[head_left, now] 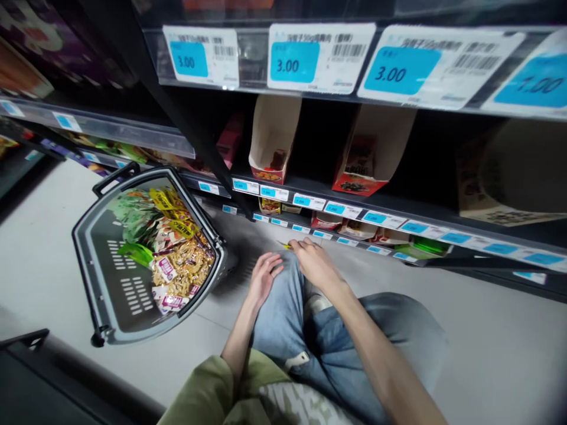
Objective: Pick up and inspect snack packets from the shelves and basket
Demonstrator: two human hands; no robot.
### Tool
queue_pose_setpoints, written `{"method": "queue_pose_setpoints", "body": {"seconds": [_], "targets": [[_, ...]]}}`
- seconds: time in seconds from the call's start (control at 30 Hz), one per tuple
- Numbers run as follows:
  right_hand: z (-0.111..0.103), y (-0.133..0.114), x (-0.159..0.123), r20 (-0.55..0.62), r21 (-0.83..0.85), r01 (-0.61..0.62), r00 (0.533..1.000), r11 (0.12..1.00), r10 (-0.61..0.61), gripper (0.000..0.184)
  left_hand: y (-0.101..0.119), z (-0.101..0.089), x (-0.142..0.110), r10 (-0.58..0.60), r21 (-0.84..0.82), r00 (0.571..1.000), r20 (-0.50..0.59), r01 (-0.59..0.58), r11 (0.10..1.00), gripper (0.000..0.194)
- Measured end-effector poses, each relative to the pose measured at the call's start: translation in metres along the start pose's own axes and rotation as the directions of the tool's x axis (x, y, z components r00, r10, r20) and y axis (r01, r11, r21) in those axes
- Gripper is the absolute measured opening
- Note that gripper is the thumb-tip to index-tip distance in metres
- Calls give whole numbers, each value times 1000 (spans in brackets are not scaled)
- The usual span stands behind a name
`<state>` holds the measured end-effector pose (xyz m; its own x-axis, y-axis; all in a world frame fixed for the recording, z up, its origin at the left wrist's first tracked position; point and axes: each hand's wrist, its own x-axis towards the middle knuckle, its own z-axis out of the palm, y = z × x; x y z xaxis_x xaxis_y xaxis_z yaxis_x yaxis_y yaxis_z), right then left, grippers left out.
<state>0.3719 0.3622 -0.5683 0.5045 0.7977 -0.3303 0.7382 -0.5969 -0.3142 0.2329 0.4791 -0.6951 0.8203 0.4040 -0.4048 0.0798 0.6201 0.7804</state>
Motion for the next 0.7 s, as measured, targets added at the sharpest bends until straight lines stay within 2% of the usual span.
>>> {"method": "queue_pose_setpoints", "body": {"seconds": [0.1, 0.17, 0.23, 0.4, 0.53, 0.6, 0.7], "targets": [[11, -8, 0, -1, 34, 83, 997, 996, -83, 41, 0, 4, -3, 30, -54, 998, 51, -27, 998, 49], [18, -13, -2, 22, 33, 111, 993, 993, -112, 41, -1, 9, 3, 57, -11, 996, 67, -57, 998, 46], [22, -16, -3, 49, 35, 107, 993, 994, -108, 41, -5, 12, 7, 95, 68, 995, 35, -97, 993, 39], [20, -16, -8, 46, 151, -68, 997, 986, 61, 47, -12, 15, 5, 215, 132, 975, -62, -206, 970, 33], [21, -12, -11, 22, 126, -161, 987, 979, 159, 55, -16, 15, 6, 209, 116, 975, -80, -199, 973, 33], [23, -11, -14, 26, 53, -151, 988, 987, 150, 58, -18, 15, 8, 206, 107, 973, -107, -195, 975, 40], [22, -13, -18, 40, -20, -100, 994, 995, 101, 62, -19, 15, 10, 208, 114, 964, -167, -190, 975, 62]]}}
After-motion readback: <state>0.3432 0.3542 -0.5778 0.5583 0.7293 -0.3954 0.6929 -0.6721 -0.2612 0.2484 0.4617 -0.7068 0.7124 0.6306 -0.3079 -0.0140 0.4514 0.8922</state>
